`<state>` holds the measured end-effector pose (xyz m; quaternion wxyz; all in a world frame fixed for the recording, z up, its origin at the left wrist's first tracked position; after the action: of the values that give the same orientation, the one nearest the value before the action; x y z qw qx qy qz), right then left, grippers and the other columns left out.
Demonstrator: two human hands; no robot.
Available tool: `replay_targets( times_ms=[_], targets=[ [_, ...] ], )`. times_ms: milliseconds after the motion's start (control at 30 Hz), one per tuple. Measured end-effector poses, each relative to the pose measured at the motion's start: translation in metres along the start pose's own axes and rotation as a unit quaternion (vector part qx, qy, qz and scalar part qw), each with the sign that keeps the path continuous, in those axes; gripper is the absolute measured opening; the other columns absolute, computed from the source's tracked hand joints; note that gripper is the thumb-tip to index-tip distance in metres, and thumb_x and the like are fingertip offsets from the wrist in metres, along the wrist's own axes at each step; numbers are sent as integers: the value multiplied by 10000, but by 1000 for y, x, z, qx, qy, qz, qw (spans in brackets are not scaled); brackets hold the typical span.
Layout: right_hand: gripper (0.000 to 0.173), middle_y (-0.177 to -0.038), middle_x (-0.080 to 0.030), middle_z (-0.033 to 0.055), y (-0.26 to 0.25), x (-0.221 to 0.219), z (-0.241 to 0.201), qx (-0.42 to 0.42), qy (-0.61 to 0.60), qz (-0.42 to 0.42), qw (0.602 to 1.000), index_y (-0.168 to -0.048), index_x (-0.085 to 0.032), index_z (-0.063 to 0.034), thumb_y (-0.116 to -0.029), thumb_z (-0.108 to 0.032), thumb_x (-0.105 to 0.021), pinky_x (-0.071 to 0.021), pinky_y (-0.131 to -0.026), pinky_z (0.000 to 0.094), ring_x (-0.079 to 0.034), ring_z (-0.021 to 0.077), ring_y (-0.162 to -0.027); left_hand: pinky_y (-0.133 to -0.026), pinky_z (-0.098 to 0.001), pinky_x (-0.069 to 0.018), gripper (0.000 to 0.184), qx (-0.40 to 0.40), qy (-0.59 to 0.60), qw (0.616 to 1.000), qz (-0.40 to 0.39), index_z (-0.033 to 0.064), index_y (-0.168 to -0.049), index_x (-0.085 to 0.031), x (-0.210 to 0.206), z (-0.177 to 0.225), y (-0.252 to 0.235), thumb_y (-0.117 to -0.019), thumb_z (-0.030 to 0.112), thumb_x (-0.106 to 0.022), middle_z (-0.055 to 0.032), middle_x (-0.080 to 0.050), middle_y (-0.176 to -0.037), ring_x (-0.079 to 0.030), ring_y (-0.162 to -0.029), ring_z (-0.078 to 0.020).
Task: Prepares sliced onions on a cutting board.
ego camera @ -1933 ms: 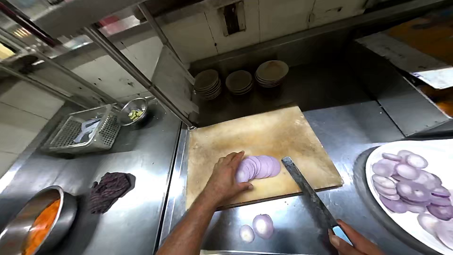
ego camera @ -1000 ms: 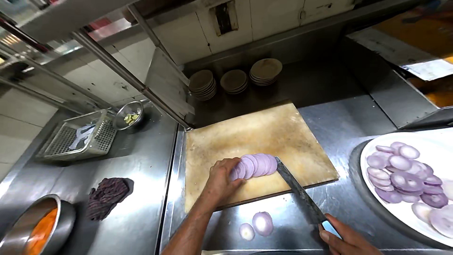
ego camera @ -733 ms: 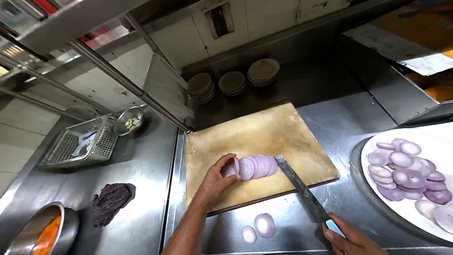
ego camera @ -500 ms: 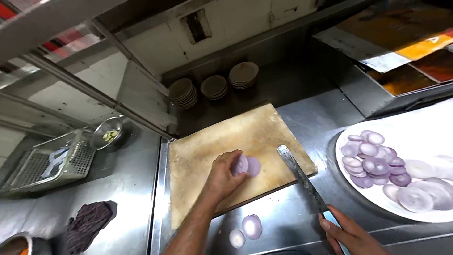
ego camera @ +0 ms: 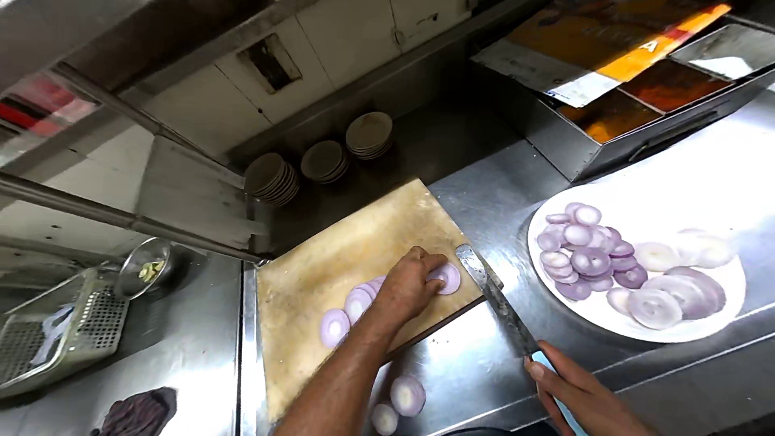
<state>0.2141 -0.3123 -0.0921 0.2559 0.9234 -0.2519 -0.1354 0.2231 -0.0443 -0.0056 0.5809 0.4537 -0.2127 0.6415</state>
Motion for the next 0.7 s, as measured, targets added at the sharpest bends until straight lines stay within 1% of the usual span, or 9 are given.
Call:
replay_targets(
  times_ms=[133, 267, 500, 600, 700],
  targets=[
    [277, -667, -519, 6, 0, -2, 3, -8, -3, -32, 999, -1221, -480, -116, -1060, -339, -441, -486, -438, 306, -529, 144, -475, -895, -426, -570, 385, 5, -9, 1000, -14, 226, -1318, -694, -3, 5, -2, -938, 181, -741, -105, -632, -1171, -652, -1013, -232],
    [280, -681, -513, 3, -2, 0, 4, -15, -11, -49, 999, -1225, -482, -127, -1058, -348, -446, -491, -441, 309, -532, 146, -487, -878, -416, -576, 368, 1, -16, 1000, -23, 254, -1303, -709, -3, 4, -5, -943, 189, -737, -89, -633, -1159, -655, -995, -214],
    [256, -664, -501, -19, -3, 6, 4, 0, -27, -68, 997, -1162, -487, -143, -1052, -374, -462, -493, -429, 299, -525, 134, -473, -848, -391, -578, 305, -33, -12, 999, -8, 235, -1242, -750, -1, 6, -9, -949, 156, -723, -74, -648, -1097, -655, -959, -191],
    [258, -662, -496, -20, -4, 7, 2, -14, -26, -73, 997, -1163, -486, -145, -1044, -372, -467, -491, -426, 299, -522, 135, -467, -842, -390, -580, 292, -43, -11, 999, -5, 222, -1227, -757, 0, 7, -9, -946, 153, -728, -76, -651, -1089, -658, -955, -193],
    [280, -648, -488, -17, -7, 7, 0, -41, 16, -87, 995, -1173, -487, -145, -1040, -391, -465, -490, -429, 298, -523, 134, -459, -854, -388, -578, 290, -49, -17, 999, -4, 218, -1224, -759, -1, 9, -9, -944, 149, -729, -75, -654, -1090, -657, -965, -190]
  ],
)
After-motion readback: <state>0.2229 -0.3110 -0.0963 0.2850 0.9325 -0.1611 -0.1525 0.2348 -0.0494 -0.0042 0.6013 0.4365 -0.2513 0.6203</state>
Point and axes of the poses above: each hand's wrist, its own y-axis away from the middle knuckle, its own x-axis out of the back of the hand, z = x × y, the point moved 8 cm from there along -y, towards the middle knuckle
